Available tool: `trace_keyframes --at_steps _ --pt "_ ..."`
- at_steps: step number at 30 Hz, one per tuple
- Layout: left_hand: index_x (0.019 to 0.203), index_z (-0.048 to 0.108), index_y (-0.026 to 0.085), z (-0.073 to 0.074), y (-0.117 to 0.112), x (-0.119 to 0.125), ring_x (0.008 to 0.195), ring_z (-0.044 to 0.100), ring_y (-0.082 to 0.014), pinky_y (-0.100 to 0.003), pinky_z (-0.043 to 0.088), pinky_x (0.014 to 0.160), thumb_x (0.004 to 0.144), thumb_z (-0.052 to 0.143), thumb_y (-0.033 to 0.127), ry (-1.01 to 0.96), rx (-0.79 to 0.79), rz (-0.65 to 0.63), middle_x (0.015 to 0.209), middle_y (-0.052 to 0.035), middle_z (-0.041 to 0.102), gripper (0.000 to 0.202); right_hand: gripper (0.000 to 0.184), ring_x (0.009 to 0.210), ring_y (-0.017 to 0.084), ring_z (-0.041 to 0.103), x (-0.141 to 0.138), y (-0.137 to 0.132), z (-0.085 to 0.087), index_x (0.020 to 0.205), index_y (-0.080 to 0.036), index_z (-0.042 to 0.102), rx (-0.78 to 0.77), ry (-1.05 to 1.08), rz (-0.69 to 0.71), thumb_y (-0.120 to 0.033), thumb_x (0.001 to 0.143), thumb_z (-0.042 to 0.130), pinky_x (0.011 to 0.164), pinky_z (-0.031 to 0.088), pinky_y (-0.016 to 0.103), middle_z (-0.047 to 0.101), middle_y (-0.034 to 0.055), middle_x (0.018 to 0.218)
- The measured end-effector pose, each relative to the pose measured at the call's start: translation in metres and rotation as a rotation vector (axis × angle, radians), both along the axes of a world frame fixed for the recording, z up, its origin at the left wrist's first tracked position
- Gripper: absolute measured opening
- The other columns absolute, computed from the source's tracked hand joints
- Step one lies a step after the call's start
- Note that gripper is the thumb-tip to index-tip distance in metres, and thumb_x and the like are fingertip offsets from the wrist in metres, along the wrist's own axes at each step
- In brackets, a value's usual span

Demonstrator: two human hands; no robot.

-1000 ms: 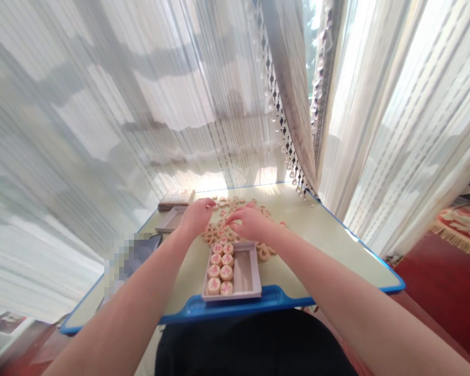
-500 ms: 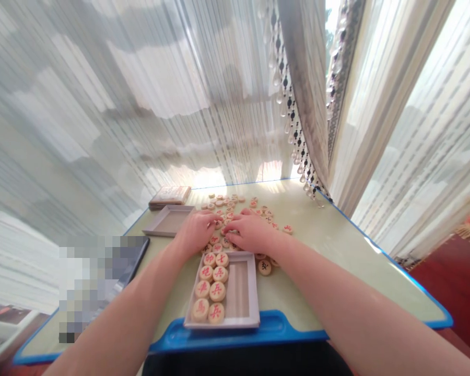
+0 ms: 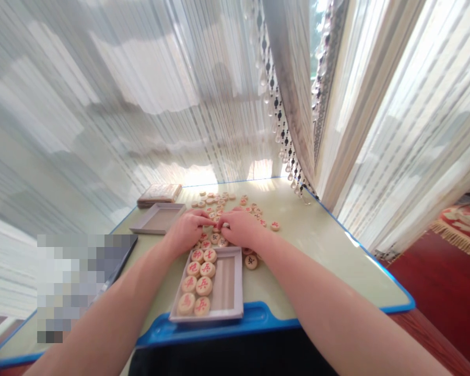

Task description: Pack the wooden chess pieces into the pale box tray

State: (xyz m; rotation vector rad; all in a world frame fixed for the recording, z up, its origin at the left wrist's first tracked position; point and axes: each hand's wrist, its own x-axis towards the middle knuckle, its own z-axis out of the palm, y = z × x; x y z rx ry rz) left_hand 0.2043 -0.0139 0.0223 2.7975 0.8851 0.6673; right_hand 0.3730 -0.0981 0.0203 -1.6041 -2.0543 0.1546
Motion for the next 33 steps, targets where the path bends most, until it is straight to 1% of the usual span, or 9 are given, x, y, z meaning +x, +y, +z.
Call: trace_keyframes --at_steps 3,5,7,11,15,19,22,29,33 --pt "0.084 0.075 0.026 -0.001 0.002 0.0 0.084 0.061 -0.0171 -0.027 0.05 0.082 0.064 0.044 0.006 -0.006 -0.002 0.015 0.091 -0.0019 0.068 0.042 0.026 0.093 0.022 0.055 -0.001 -0.001 -0.001 0.094 -0.024 0.069 -0.022 0.068 -0.025 -0.016 0.075 0.052 0.082 0.044 0.034 0.07 0.0021 0.086" --pt "0.083 0.075 0.025 0.0 0.002 0.0 0.084 0.062 -0.0171 -0.027 0.05 0.081 0.065 0.043 0.006 -0.003 0.011 0.035 0.092 -0.0019 0.068 0.042 0.029 0.09 0.021 0.056 -0.002 -0.002 -0.001 0.096 -0.024 0.069 -0.025 0.108 -0.017 -0.015 0.075 0.052 0.081 0.044 0.033 0.07 0.0011 0.087" --pt "0.081 0.075 0.024 0.001 0.001 0.0 0.084 0.062 -0.0171 -0.027 0.049 0.082 0.066 0.041 0.007 -0.015 0.027 0.067 0.092 -0.002 0.069 0.041 0.028 0.092 0.021 0.056 -0.004 -0.002 0.0 0.093 -0.025 0.071 -0.018 0.115 0.004 -0.015 0.074 0.053 0.085 0.043 0.034 0.07 0.0005 0.089" --pt "0.068 0.074 0.023 0.006 -0.003 -0.001 0.083 0.062 -0.0175 -0.028 0.049 0.083 0.067 0.041 0.009 -0.012 0.034 0.109 0.089 -0.002 0.07 0.036 0.028 0.098 0.022 0.055 -0.006 -0.003 0.002 0.089 -0.025 0.073 -0.015 0.058 0.062 -0.014 0.076 0.051 0.094 0.039 0.037 0.07 -0.0011 0.101" --pt "0.067 0.075 0.023 0.006 -0.003 -0.001 0.081 0.061 -0.0171 -0.027 0.049 0.082 0.064 0.042 0.008 -0.003 0.024 0.071 0.086 -0.0013 0.07 0.036 0.03 0.096 0.02 0.056 -0.006 -0.003 0.002 0.089 -0.024 0.074 -0.012 0.06 0.071 -0.011 0.076 0.051 0.094 0.04 0.035 0.07 -0.001 0.099" --pt "0.076 0.076 0.025 0.0 0.001 0.0 0.079 0.061 -0.0159 -0.025 0.049 0.078 0.063 0.043 0.007 -0.001 0.017 -0.008 0.086 0.0002 0.07 0.04 0.026 0.099 0.021 0.056 -0.007 -0.005 0.003 0.094 -0.023 0.073 -0.007 0.071 0.104 -0.015 0.077 0.055 0.095 0.039 0.035 0.068 0.001 0.106" --pt "0.076 0.076 0.025 -0.002 0.002 0.0 0.081 0.061 -0.0157 -0.025 0.049 0.079 0.063 0.042 0.005 -0.014 0.024 -0.007 0.088 0.0006 0.069 0.041 0.024 0.097 0.021 0.056 -0.005 -0.005 0.005 0.094 -0.021 0.072 -0.044 0.034 0.1 -0.018 0.077 0.056 0.092 0.04 0.034 0.068 0.0025 0.102" --pt "0.07 0.075 0.023 0.006 -0.006 0.001 0.085 0.06 -0.0166 -0.028 0.049 0.084 0.065 0.04 0.002 -0.076 0.094 -0.004 0.088 0.0 0.07 0.041 0.017 0.088 0.02 0.057 0.004 -0.001 0.003 0.078 -0.021 0.072 0.038 -0.075 0.022 -0.026 0.079 0.056 0.084 0.041 0.031 0.07 0.0031 0.085" --pt "0.073 0.075 0.022 0.008 -0.008 0.001 0.085 0.061 -0.0167 -0.028 0.048 0.084 0.066 0.04 0.003 -0.057 0.124 0.007 0.089 -0.0006 0.07 0.041 0.018 0.086 0.021 0.059 0.007 0.001 0.003 0.076 -0.021 0.073 0.038 -0.097 -0.096 -0.028 0.078 0.057 0.081 0.043 0.03 0.071 0.0032 0.079"
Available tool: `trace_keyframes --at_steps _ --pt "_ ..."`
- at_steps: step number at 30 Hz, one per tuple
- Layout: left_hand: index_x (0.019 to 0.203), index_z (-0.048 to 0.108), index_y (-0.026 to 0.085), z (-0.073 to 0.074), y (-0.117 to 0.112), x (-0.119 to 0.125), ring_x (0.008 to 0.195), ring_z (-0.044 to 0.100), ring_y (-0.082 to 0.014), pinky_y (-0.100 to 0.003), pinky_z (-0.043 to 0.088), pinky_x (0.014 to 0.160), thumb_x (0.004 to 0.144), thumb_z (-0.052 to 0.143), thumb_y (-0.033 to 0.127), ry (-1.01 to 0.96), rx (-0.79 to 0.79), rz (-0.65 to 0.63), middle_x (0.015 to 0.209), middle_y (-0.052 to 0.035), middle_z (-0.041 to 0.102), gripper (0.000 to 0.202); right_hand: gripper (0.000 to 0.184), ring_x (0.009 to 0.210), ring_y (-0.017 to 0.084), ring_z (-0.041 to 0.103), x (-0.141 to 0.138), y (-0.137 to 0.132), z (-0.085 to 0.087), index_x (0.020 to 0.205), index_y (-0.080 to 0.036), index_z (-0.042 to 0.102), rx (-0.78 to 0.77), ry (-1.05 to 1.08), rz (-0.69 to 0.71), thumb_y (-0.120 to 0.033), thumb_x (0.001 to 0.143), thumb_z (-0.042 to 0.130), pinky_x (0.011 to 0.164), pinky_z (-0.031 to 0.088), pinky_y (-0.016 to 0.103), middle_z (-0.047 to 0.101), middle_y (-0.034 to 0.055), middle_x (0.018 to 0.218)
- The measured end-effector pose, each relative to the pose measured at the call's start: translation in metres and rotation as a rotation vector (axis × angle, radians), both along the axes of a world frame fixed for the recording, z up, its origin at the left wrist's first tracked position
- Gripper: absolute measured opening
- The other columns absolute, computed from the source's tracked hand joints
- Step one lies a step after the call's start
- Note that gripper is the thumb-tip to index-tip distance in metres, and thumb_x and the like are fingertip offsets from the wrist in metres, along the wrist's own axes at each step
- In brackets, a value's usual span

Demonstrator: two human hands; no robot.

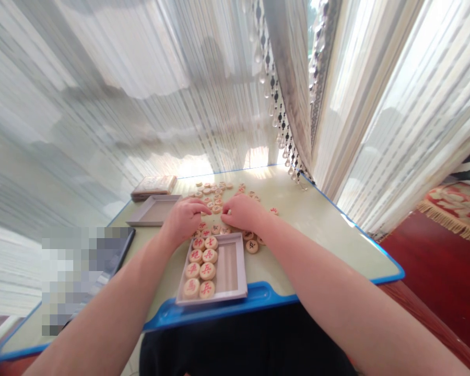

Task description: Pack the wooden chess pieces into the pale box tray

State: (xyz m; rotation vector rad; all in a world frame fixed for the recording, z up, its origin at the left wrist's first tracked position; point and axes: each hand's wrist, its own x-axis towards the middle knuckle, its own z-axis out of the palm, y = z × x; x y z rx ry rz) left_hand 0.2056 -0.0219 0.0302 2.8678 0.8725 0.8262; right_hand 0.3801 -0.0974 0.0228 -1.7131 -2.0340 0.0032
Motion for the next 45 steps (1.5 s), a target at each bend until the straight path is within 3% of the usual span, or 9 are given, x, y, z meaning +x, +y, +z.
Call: trace_keyframes --at_steps 9,17,21,24,28,32,38,42,45 --pt "0.087 0.071 0.019 0.001 0.001 -0.003 0.09 0.061 -0.0215 -0.032 0.048 0.083 0.077 0.041 0.014 0.111 0.04 0.111 0.09 -0.0062 0.069 0.032 0.016 0.084 0.021 0.059 0.001 0.0 -0.001 0.082 -0.023 0.072 -0.002 -0.032 -0.064 -0.027 0.077 0.057 0.076 0.043 0.03 0.07 0.0031 0.08" --pt "0.088 0.07 0.02 0.001 0.0 -0.003 0.091 0.06 -0.0213 -0.032 0.047 0.084 0.078 0.044 0.02 0.098 0.038 0.109 0.091 -0.0053 0.069 0.027 0.012 0.083 0.021 0.058 0.0 -0.004 0.001 0.079 -0.022 0.068 0.03 -0.022 -0.072 -0.029 0.076 0.059 0.075 0.043 0.032 0.068 0.0033 0.077" --pt "0.089 0.069 0.021 0.003 -0.002 -0.003 0.092 0.06 -0.0207 -0.031 0.047 0.085 0.079 0.044 0.02 0.082 0.033 0.108 0.092 -0.0044 0.069 0.027 0.011 0.088 0.02 0.057 -0.007 -0.012 0.011 0.083 -0.022 0.066 0.153 0.039 -0.002 -0.026 0.076 0.059 0.079 0.043 0.032 0.068 0.0024 0.084" --pt "0.1 0.066 0.021 0.003 -0.002 -0.003 0.094 0.059 -0.0204 -0.031 0.046 0.086 0.08 0.044 0.021 0.048 0.024 0.112 0.094 -0.0038 0.069 0.03 0.016 0.089 0.021 0.056 -0.01 -0.017 0.016 0.09 -0.021 0.065 0.222 0.084 0.022 -0.027 0.075 0.061 0.079 0.043 0.032 0.068 0.0027 0.089" --pt "0.108 0.062 0.02 -0.001 0.002 -0.005 0.092 0.059 -0.021 -0.032 0.047 0.086 0.078 0.046 0.018 -0.007 0.01 0.127 0.091 -0.0024 0.069 0.034 0.008 0.086 0.02 0.055 -0.01 -0.019 0.016 0.081 -0.02 0.064 0.258 0.076 0.052 -0.025 0.075 0.062 0.081 0.043 0.033 0.067 0.0033 0.082" --pt "0.108 0.061 0.017 -0.003 0.004 -0.008 0.1 0.056 -0.0218 -0.036 0.041 0.096 0.072 0.047 0.01 -0.063 0.118 0.146 0.102 -0.0056 0.066 0.04 0.006 0.084 0.019 0.056 -0.015 -0.023 0.02 0.078 -0.021 0.065 0.295 0.124 0.126 -0.024 0.074 0.064 0.078 0.044 0.031 0.067 0.0026 0.079" --pt "0.094 0.064 0.017 0.015 -0.02 -0.02 0.103 0.054 -0.0218 -0.038 0.039 0.098 0.072 0.046 0.008 -0.122 0.109 0.081 0.102 -0.0073 0.064 0.03 0.012 0.073 0.015 0.059 -0.044 -0.076 0.028 0.085 -0.022 0.066 0.24 0.31 0.218 -0.03 0.076 0.065 0.07 0.047 0.029 0.069 0.0012 0.082" --pt "0.088 0.064 0.02 0.01 -0.051 -0.041 0.101 0.054 -0.0205 -0.036 0.042 0.095 0.077 0.046 0.012 -0.204 0.062 0.032 0.099 -0.0055 0.064 0.022 0.007 0.074 0.017 0.061 -0.063 -0.115 0.005 0.08 -0.024 0.066 0.362 0.385 0.3 -0.029 0.076 0.065 0.077 0.048 0.033 0.07 0.001 0.08" --pt "0.085 0.063 0.019 -0.004 -0.07 -0.055 0.098 0.055 -0.0206 -0.037 0.042 0.094 0.081 0.046 0.017 -0.274 0.015 0.064 0.096 -0.0061 0.065 0.017 0.006 0.077 0.019 0.06 -0.071 -0.128 -0.014 0.081 -0.025 0.066 0.492 0.354 0.224 -0.026 0.075 0.065 0.078 0.048 0.035 0.071 0.0023 0.085"
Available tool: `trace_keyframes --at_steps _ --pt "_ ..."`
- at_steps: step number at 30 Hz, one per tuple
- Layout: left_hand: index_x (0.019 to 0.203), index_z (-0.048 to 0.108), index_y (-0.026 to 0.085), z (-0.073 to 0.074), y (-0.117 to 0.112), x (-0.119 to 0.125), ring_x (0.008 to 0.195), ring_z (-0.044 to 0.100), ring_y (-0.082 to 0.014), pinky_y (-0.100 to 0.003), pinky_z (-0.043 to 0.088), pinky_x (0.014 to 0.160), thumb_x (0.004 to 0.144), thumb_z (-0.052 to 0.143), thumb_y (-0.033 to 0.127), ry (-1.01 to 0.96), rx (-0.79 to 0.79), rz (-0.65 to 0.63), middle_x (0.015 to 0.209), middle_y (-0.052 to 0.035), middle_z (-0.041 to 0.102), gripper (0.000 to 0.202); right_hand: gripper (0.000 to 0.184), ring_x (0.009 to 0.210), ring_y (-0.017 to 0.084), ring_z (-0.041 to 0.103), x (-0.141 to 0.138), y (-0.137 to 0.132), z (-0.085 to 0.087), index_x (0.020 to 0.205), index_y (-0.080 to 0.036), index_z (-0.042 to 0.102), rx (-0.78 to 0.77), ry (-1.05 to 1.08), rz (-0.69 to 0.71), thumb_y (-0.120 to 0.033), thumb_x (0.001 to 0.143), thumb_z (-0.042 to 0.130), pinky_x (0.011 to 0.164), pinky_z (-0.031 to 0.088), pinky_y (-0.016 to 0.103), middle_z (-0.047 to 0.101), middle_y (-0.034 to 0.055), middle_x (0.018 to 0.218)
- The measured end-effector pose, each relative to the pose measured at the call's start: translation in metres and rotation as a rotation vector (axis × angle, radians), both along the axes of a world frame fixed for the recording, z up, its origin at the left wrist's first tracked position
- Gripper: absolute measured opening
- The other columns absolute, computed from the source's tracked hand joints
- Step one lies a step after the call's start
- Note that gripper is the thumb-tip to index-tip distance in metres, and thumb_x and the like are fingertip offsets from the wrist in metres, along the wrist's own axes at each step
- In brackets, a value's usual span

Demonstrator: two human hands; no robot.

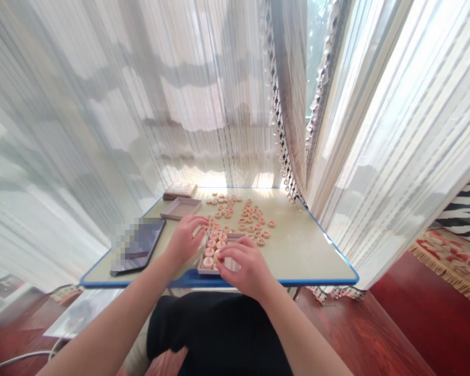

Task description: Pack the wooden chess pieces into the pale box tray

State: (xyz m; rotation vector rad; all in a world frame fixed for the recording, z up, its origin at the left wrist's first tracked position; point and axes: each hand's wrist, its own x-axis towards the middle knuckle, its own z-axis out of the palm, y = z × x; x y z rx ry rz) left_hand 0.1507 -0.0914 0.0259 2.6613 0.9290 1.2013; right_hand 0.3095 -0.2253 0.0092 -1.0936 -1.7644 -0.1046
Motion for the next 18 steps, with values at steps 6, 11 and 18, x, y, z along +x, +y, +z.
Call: trace_keyframes --at_steps 6,11,18 --pt "0.086 0.061 0.019 -0.012 -0.013 -0.003 0.094 0.058 -0.0201 -0.035 0.047 0.086 0.079 0.046 0.022 -0.108 -0.23 -0.009 0.093 -0.0057 0.064 0.017 0.004 0.081 0.019 0.057 -0.006 0.001 -0.01 0.08 -0.024 0.066 -0.02 -0.06 -0.021 -0.024 0.076 0.063 0.081 0.047 0.035 0.07 0.0019 0.083" --pt "0.093 0.062 0.017 -0.011 -0.021 -0.008 0.094 0.059 -0.0196 -0.032 0.049 0.08 0.073 0.052 0.025 -0.211 -0.513 -0.018 0.101 -0.0062 0.065 0.024 0.002 0.081 0.018 0.059 -0.006 0.003 -0.007 0.076 -0.022 0.065 -0.071 -0.06 -0.012 -0.024 0.075 0.065 0.085 0.044 0.036 0.07 0.0025 0.081" --pt "0.104 0.059 0.018 -0.015 -0.036 -0.022 0.101 0.058 -0.0209 -0.033 0.049 0.085 0.07 0.06 0.03 -0.25 -0.686 -0.097 0.11 -0.0073 0.062 0.036 0.005 0.08 0.017 0.063 -0.005 0.003 -0.006 0.078 -0.022 0.068 -0.106 -0.068 0.016 -0.026 0.077 0.065 0.085 0.042 0.035 0.072 0.0023 0.083"
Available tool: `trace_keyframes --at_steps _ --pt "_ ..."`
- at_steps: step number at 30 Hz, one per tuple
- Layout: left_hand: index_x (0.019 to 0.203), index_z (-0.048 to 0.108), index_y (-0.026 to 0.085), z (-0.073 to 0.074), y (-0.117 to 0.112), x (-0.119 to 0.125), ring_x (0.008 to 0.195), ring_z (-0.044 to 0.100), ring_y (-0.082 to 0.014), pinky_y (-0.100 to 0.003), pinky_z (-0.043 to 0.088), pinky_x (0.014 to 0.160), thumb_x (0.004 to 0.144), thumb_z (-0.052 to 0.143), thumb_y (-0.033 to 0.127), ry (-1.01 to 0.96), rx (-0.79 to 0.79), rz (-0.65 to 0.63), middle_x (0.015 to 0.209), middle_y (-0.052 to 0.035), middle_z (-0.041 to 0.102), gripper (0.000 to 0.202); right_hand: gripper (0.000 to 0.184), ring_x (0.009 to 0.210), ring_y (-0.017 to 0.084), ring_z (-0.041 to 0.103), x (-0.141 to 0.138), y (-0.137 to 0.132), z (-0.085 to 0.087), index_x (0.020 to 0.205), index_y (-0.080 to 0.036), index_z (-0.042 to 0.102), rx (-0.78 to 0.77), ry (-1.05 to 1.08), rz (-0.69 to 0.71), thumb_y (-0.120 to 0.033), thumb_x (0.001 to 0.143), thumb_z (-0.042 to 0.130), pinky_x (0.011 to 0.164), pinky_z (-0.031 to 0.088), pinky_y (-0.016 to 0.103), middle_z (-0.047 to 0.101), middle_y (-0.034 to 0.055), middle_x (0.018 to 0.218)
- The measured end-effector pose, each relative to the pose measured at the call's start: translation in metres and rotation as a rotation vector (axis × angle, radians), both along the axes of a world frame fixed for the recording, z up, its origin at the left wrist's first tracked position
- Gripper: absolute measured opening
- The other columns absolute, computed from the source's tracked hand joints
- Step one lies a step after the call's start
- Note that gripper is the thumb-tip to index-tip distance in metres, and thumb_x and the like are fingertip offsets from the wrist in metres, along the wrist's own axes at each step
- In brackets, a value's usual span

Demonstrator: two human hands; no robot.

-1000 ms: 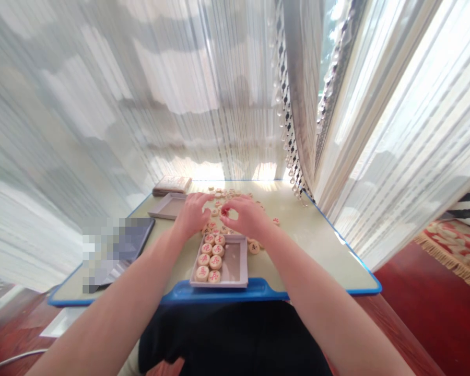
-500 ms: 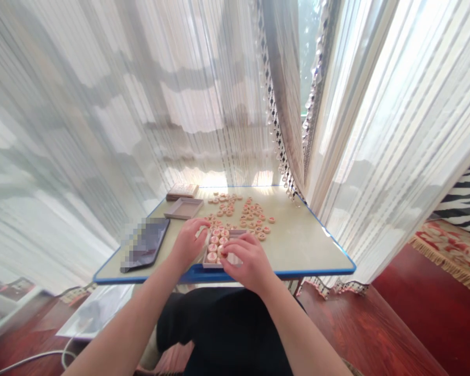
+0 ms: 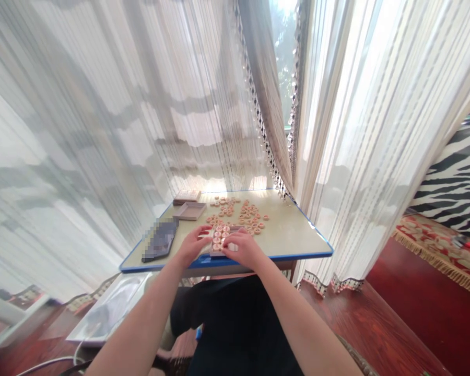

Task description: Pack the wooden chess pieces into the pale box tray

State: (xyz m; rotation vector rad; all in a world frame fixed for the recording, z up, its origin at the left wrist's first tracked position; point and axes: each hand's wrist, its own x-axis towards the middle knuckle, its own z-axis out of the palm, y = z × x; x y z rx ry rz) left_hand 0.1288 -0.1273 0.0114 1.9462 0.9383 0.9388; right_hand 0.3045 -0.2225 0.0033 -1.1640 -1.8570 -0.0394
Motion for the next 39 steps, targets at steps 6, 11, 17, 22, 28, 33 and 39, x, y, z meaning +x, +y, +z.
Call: trace_keyframes --at_steps 6,11,17,22,28,33,39 --pt "0.11 0.057 0.02 -0.0001 -0.0024 0.003 0.102 0.057 -0.0228 -0.035 0.049 0.085 0.065 0.067 0.033 0.087 0.034 -0.021 0.114 -0.0087 0.059 0.048 0.009 0.076 0.016 0.065 0.0031 0.0047 -0.0052 0.074 -0.021 0.071 -0.064 0.03 0.028 -0.028 0.078 0.065 0.089 0.04 0.037 0.073 0.0028 0.083" --pt "0.109 0.057 0.021 -0.002 -0.0007 0.0027 0.108 0.054 -0.0231 -0.037 0.046 0.091 0.065 0.066 0.028 0.12 0.09 -0.067 0.12 -0.0079 0.056 0.045 0.009 0.077 0.015 0.064 0.0031 0.0049 -0.0064 0.072 -0.022 0.072 -0.052 0.04 0.02 -0.027 0.077 0.066 0.089 0.039 0.037 0.072 0.0026 0.084" --pt "0.107 0.058 0.02 -0.0011 0.0004 0.0023 0.104 0.056 -0.0212 -0.035 0.047 0.088 0.068 0.059 0.023 0.107 0.043 -0.057 0.116 -0.0073 0.058 0.038 0.009 0.085 0.017 0.06 0.0036 -0.0013 -0.0015 0.078 -0.021 0.071 -0.028 0.099 -0.056 -0.027 0.076 0.065 0.087 0.043 0.035 0.069 0.004 0.086" --pt "0.106 0.06 0.021 -0.0063 0.0043 0.0019 0.102 0.057 -0.0202 -0.032 0.048 0.085 0.066 0.058 0.021 0.129 0.094 -0.048 0.115 -0.0062 0.059 0.041 0.01 0.084 0.018 0.056 0.0047 -0.0023 -0.0015 0.074 -0.021 0.072 -0.053 0.059 -0.083 -0.025 0.077 0.063 0.084 0.044 0.034 0.067 0.004 0.083" --pt "0.105 0.06 0.022 -0.0058 0.0029 0.0018 0.103 0.056 -0.02 -0.031 0.048 0.085 0.067 0.057 0.021 0.143 0.118 -0.05 0.115 -0.0055 0.059 0.038 0.011 0.085 0.018 0.054 0.0043 -0.0025 -0.0029 0.078 -0.022 0.071 -0.041 0.003 -0.082 -0.024 0.078 0.061 0.084 0.044 0.033 0.067 0.0034 0.082" --pt "0.104 0.06 0.021 -0.0022 -0.0005 0.0028 0.104 0.055 -0.0196 -0.031 0.048 0.087 0.069 0.056 0.021 0.14 0.102 -0.043 0.114 -0.0061 0.059 0.036 0.012 0.09 0.019 0.053 0.0037 0.0 -0.0038 0.083 -0.023 0.071 -0.062 0.01 -0.091 -0.026 0.079 0.061 0.087 0.042 0.035 0.065 0.0039 0.086" --pt "0.103 0.061 0.02 -0.0021 -0.0005 0.0038 0.103 0.056 -0.0186 -0.03 0.047 0.086 0.069 0.054 0.019 0.132 0.103 -0.027 0.112 -0.0056 0.06 0.035 0.011 0.095 0.019 0.052 0.0045 0.0041 -0.0029 0.08 -0.025 0.073 -0.141 0.025 -0.08 -0.025 0.078 0.062 0.094 0.038 0.036 0.063 0.0032 0.089"
